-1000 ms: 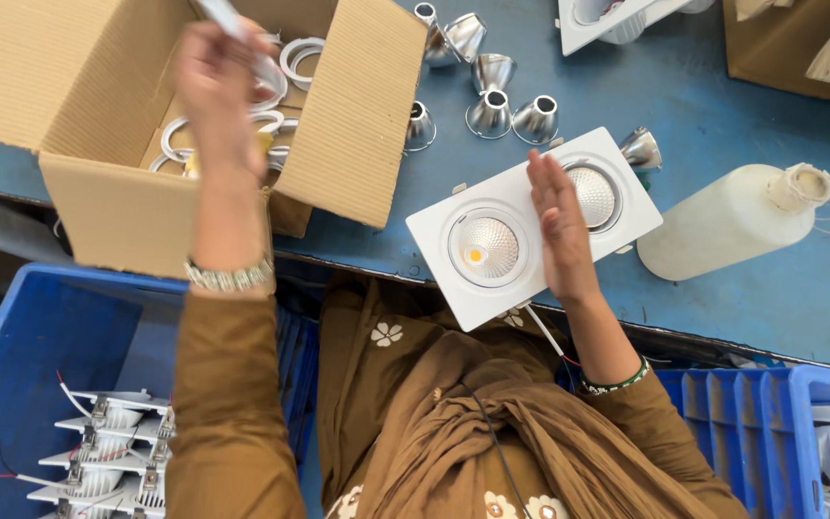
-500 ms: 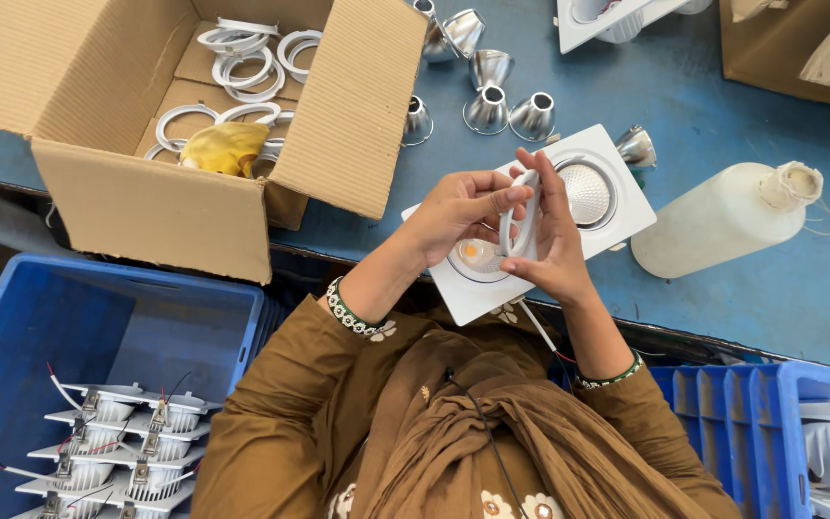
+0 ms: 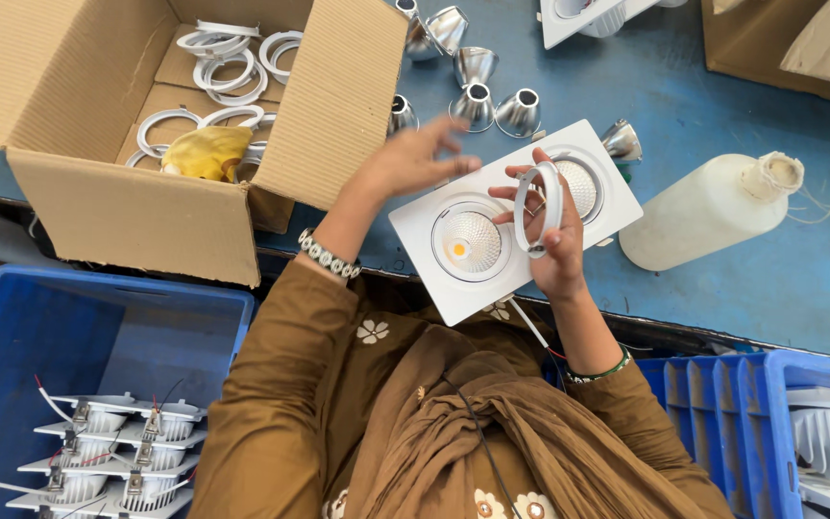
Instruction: The person assembles a dual recessed LED light fixture by inserting LED modules, wiping the interior with a cloth, and fitting reflectors and white plastic rings. The person places the completed unit into a blue crate and repeats the process with another fixture.
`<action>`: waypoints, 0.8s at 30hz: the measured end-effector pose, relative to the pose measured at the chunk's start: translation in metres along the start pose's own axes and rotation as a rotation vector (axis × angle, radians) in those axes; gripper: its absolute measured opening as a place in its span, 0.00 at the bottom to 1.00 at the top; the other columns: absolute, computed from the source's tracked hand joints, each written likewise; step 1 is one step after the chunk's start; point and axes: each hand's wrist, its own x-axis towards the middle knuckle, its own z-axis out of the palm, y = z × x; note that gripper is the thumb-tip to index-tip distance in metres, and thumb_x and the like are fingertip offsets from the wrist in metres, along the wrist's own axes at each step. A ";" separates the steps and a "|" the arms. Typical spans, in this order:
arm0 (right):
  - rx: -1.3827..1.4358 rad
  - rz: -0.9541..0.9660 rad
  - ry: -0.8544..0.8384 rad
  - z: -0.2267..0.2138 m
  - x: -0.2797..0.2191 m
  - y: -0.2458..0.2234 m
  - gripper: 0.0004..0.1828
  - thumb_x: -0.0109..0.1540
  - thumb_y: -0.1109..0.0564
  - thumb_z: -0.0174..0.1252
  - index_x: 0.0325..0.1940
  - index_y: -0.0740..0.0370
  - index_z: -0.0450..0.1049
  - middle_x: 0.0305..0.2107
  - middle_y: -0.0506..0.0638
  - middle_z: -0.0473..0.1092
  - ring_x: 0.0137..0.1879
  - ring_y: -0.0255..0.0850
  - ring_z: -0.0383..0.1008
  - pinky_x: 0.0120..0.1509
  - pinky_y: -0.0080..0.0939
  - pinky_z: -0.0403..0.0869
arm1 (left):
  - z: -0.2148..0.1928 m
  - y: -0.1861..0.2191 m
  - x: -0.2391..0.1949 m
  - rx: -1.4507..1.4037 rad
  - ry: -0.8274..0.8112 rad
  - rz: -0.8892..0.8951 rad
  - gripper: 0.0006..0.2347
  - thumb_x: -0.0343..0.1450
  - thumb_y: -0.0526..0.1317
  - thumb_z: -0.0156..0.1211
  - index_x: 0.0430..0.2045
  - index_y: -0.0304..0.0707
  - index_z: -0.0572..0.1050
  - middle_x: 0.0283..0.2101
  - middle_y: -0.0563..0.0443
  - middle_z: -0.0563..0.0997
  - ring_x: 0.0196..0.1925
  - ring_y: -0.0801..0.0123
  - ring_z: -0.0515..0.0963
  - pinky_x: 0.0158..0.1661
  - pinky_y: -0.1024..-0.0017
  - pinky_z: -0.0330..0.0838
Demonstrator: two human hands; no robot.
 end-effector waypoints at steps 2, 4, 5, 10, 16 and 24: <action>0.053 0.014 0.001 -0.002 0.000 0.000 0.65 0.57 0.26 0.65 0.81 0.68 0.46 0.65 0.62 0.61 0.67 0.54 0.71 0.62 0.46 0.77 | 0.013 -0.004 -0.004 -0.094 -0.287 -0.265 0.24 0.71 0.60 0.54 0.50 0.39 0.78 0.43 0.41 0.85 0.42 0.56 0.86 0.42 0.61 0.79; 0.061 0.018 -0.010 -0.005 -0.001 0.000 0.64 0.57 0.26 0.65 0.81 0.67 0.46 0.64 0.62 0.61 0.66 0.54 0.71 0.61 0.47 0.78 | 0.022 -0.003 -0.013 -0.089 -0.402 -0.383 0.25 0.73 0.61 0.47 0.47 0.42 0.80 0.42 0.41 0.86 0.40 0.57 0.87 0.43 0.63 0.80; 0.066 0.018 -0.011 -0.007 -0.001 0.001 0.64 0.57 0.26 0.64 0.81 0.67 0.46 0.64 0.63 0.61 0.66 0.54 0.71 0.60 0.47 0.78 | 0.025 -0.001 -0.019 -0.037 -0.371 -0.370 0.25 0.74 0.61 0.46 0.47 0.41 0.80 0.41 0.41 0.86 0.40 0.56 0.87 0.43 0.62 0.79; 0.107 0.038 -0.029 -0.025 0.003 0.007 0.62 0.58 0.24 0.62 0.80 0.66 0.47 0.63 0.62 0.62 0.66 0.55 0.71 0.58 0.48 0.79 | 0.040 0.020 -0.052 0.104 -0.206 -0.384 0.23 0.75 0.59 0.43 0.43 0.41 0.79 0.38 0.42 0.84 0.40 0.54 0.84 0.42 0.60 0.73; -0.040 -0.003 0.137 -0.065 0.023 0.002 0.55 0.61 0.29 0.64 0.78 0.68 0.54 0.64 0.61 0.64 0.69 0.51 0.71 0.66 0.46 0.76 | 0.055 0.004 -0.055 -0.507 -0.071 -0.332 0.17 0.76 0.50 0.52 0.41 0.32 0.77 0.35 0.45 0.83 0.37 0.66 0.82 0.41 0.70 0.76; -1.198 -0.045 0.164 -0.084 0.040 0.024 0.53 0.55 0.41 0.74 0.75 0.69 0.61 0.61 0.59 0.62 0.70 0.51 0.64 0.73 0.54 0.64 | 0.070 -0.007 -0.056 -0.675 -0.065 -0.315 0.16 0.75 0.48 0.53 0.48 0.34 0.76 0.39 0.48 0.84 0.40 0.72 0.82 0.43 0.72 0.76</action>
